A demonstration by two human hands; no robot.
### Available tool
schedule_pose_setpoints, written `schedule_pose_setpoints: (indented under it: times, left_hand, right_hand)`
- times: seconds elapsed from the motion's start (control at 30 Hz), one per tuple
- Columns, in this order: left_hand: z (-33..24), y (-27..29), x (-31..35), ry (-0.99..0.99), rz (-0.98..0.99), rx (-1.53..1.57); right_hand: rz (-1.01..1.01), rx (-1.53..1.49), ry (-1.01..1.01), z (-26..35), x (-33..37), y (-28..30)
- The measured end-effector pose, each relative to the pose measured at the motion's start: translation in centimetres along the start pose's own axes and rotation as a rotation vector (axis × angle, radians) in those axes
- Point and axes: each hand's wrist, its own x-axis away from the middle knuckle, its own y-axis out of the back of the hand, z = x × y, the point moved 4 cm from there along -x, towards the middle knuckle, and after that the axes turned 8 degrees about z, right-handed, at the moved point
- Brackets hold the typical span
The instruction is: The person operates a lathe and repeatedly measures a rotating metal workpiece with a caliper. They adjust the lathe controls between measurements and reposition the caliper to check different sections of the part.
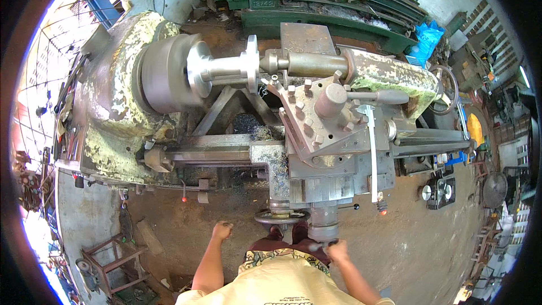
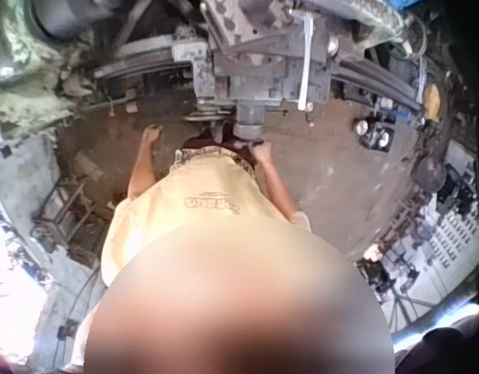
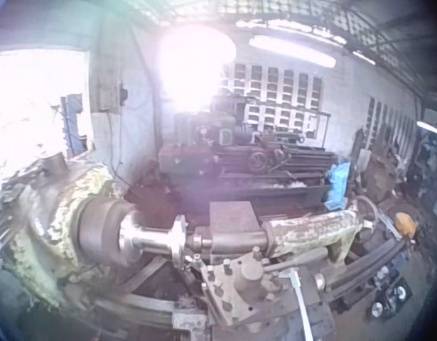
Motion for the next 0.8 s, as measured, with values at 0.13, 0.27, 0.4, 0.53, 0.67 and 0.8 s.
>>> schedule_pose_setpoints:
  times: [0.13, 0.27, 0.4, 0.53, 0.67, 0.8]
  left_hand:
    - [-1.3, -2.1, 1.3, -0.091, 0.076, 0.071]
    - [2.2, -3.0, 0.3, 0.042, 0.239, -0.179]
    - [5.9, -2.4, -0.8, 0.184, 0.245, -0.191]
    - [7.1, -0.9, -1.3, 0.101, 0.147, -0.005]
    - [7.7, -0.4, -2.0, 0.134, 0.247, -0.003]
    - [5.6, -0.3, -2.3, 0.132, 0.173, -0.097]
  right_hand:
    - [0.154, -0.094, 0.28, -0.1, 4.8, -2.9]
    - [0.227, 0.357, 0.603, 2.3, 1.3, -8.3]
    - [0.056, 0.079, 0.123, 1.2, 1.5, 0.6]
    - [-0.315, 0.109, 0.375, 7.2, 10.1, 8.0]
    - [-0.889, 0.084, 0.789, 17.1, 12.2, 14.4]
    - [-0.791, 0.316, 0.675, 23.7, 6.0, 16.3]
